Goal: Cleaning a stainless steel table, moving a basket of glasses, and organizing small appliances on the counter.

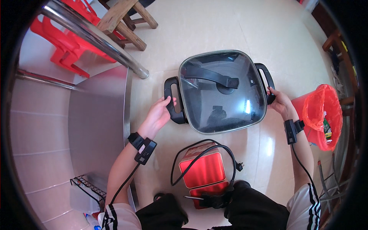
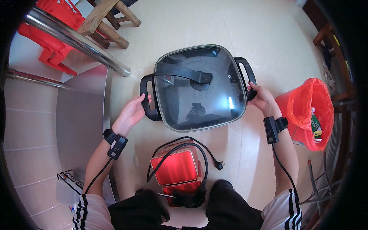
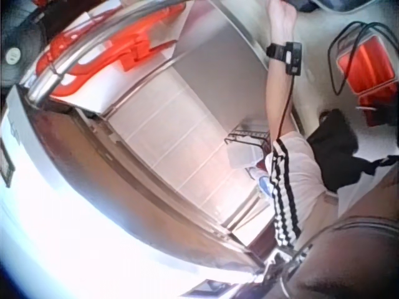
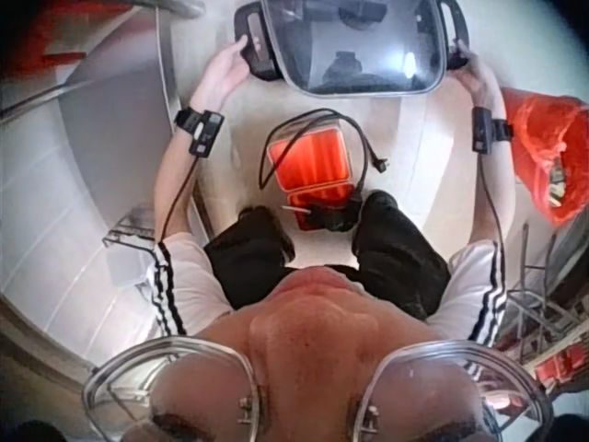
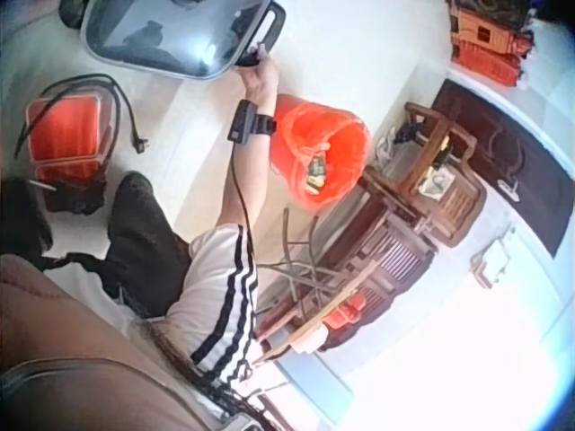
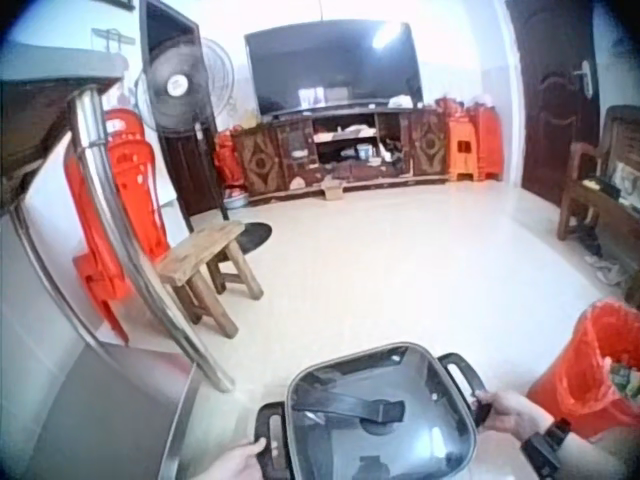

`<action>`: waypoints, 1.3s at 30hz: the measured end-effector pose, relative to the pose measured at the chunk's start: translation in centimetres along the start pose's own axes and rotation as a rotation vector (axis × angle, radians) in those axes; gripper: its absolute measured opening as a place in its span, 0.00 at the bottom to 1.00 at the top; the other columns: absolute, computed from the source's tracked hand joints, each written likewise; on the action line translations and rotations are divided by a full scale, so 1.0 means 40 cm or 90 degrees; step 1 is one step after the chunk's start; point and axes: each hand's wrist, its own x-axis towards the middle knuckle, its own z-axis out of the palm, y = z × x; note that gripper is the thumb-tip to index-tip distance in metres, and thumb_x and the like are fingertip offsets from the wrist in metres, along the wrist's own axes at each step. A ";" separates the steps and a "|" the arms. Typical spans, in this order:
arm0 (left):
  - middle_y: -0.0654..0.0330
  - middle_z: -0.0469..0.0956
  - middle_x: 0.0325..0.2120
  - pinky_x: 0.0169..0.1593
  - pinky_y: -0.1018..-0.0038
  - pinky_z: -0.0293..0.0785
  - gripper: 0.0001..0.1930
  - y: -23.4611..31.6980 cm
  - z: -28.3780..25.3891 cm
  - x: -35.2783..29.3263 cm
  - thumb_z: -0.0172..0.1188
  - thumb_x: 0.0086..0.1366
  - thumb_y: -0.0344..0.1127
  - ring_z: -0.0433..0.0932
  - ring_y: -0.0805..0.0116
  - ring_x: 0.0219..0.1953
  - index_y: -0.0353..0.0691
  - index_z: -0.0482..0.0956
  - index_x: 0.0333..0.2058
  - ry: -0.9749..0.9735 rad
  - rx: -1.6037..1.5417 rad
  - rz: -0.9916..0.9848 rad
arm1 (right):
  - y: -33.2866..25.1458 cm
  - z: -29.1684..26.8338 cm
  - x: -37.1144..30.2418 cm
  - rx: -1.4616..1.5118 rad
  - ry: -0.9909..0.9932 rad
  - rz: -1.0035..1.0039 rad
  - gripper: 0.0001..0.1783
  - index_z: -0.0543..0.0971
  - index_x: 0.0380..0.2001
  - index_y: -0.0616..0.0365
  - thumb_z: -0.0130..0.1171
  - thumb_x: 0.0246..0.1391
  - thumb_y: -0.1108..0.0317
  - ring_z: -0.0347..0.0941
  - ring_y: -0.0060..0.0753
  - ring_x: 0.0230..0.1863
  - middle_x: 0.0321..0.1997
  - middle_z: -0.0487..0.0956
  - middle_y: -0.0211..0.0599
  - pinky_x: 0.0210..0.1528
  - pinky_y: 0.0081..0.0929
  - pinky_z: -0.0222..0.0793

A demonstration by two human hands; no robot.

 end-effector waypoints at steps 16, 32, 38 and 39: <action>0.63 0.71 0.24 0.31 0.74 0.73 0.08 0.217 -0.005 -0.328 0.53 0.62 0.37 0.73 0.71 0.26 0.39 0.67 0.32 0.015 0.119 0.191 | -0.054 0.278 -0.226 -0.063 -0.093 -0.090 0.07 0.73 0.35 0.56 0.48 0.58 0.66 0.70 0.25 0.32 0.27 0.73 0.27 0.46 0.46 0.64; 0.69 0.63 0.17 0.19 0.82 0.57 0.08 0.287 -0.524 -0.769 0.55 0.61 0.37 0.60 0.79 0.16 0.43 0.66 0.27 0.266 -0.030 0.283 | 0.308 0.821 -0.406 -0.202 -0.442 -0.022 0.13 0.68 0.42 0.59 0.49 0.56 0.64 0.69 0.36 0.38 0.37 0.73 0.31 0.42 0.57 0.59; 0.69 0.62 0.16 0.19 0.82 0.56 0.12 0.264 -0.621 -0.831 0.54 0.61 0.40 0.60 0.79 0.15 0.44 0.66 0.22 0.316 -0.083 0.237 | 0.416 0.914 -0.392 -0.244 -0.536 -0.037 0.15 0.69 0.43 0.58 0.49 0.56 0.61 0.67 0.35 0.42 0.39 0.72 0.31 0.41 0.55 0.59; 0.69 0.62 0.15 0.18 0.82 0.55 0.12 0.259 -0.638 -0.839 0.54 0.61 0.40 0.60 0.79 0.14 0.44 0.66 0.22 0.347 -0.067 0.259 | 0.434 0.931 -0.391 -0.247 -0.569 -0.033 0.16 0.69 0.44 0.56 0.49 0.56 0.60 0.67 0.33 0.43 0.40 0.73 0.32 0.43 0.55 0.57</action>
